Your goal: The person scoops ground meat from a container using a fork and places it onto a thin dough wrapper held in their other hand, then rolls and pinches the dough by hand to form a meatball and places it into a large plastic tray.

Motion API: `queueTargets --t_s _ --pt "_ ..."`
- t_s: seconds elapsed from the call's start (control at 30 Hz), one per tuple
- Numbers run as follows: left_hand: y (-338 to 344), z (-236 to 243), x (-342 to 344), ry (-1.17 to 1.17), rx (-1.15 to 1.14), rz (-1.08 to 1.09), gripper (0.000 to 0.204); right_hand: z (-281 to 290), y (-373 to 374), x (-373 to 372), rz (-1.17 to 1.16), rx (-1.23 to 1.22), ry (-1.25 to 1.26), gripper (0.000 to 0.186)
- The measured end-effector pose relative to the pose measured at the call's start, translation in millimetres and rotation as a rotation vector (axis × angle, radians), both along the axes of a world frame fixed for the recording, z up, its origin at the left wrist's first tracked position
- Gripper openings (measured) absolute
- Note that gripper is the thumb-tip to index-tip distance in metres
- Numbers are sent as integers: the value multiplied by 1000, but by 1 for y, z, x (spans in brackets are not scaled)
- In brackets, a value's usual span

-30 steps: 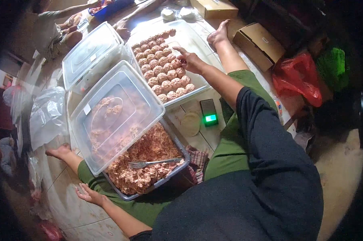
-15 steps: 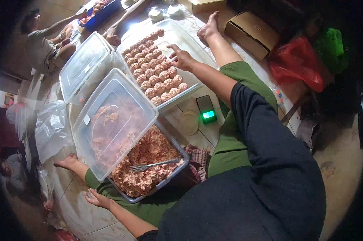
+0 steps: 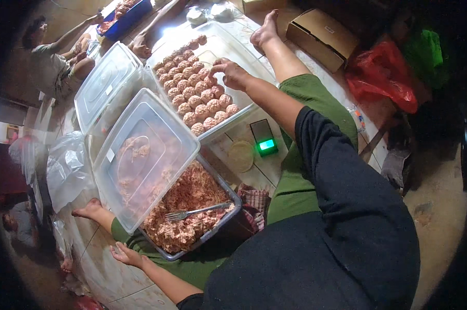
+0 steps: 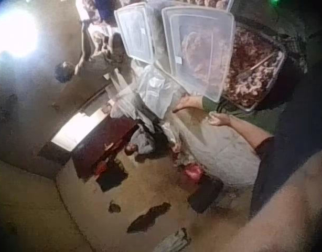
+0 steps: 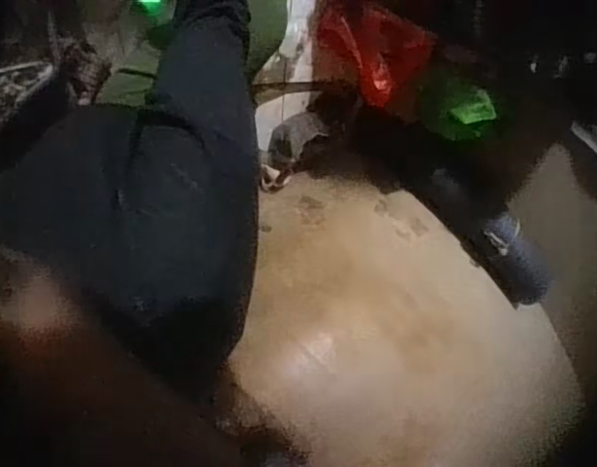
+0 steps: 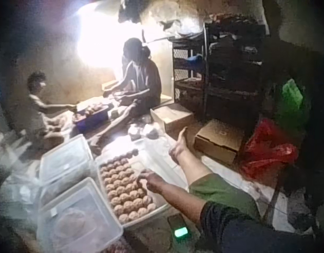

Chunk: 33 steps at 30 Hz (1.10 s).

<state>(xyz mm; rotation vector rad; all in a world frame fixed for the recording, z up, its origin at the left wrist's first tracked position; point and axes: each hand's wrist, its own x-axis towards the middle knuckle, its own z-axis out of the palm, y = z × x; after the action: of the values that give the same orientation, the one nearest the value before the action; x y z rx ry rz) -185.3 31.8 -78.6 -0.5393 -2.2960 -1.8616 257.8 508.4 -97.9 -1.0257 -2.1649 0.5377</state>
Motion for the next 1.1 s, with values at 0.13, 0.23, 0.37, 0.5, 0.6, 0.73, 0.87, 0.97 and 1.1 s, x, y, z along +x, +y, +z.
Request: queueTargets --t_s 0.13,0.23,0.37,0.5,0.6,0.73,0.87,0.97,1.1 --pt "-1 0 1 34 -7 -39 41 0 1 2 53 25 91 38" --pt "7 6 9 -32 12 3 41 1 6 2 -19 38 115 36" --pt "3 -9 -9 -4 51 -44 41 19 -9 2 -44 117 261 23" --pt "-6 -25 -11 136 -42 -57 39 53 -60 10 9 79 358 22" --pt "-17 -29 -11 248 -116 -41 30 66 -125 27 170 164 327 17" --pt "-38 -31 -4 310 -71 7 22 11 -207 36 222 -25 -31 23" --pt "-33 -32 19 -14 280 -48 39 -30 -224 11 135 -204 -423 31" --pt "-24 -24 51 -53 290 -129 38 -78 -211 8 116 0 -552 22" --pt "-51 -18 103 87 251 -226 43 -55 -218 -6 181 -30 -611 18"
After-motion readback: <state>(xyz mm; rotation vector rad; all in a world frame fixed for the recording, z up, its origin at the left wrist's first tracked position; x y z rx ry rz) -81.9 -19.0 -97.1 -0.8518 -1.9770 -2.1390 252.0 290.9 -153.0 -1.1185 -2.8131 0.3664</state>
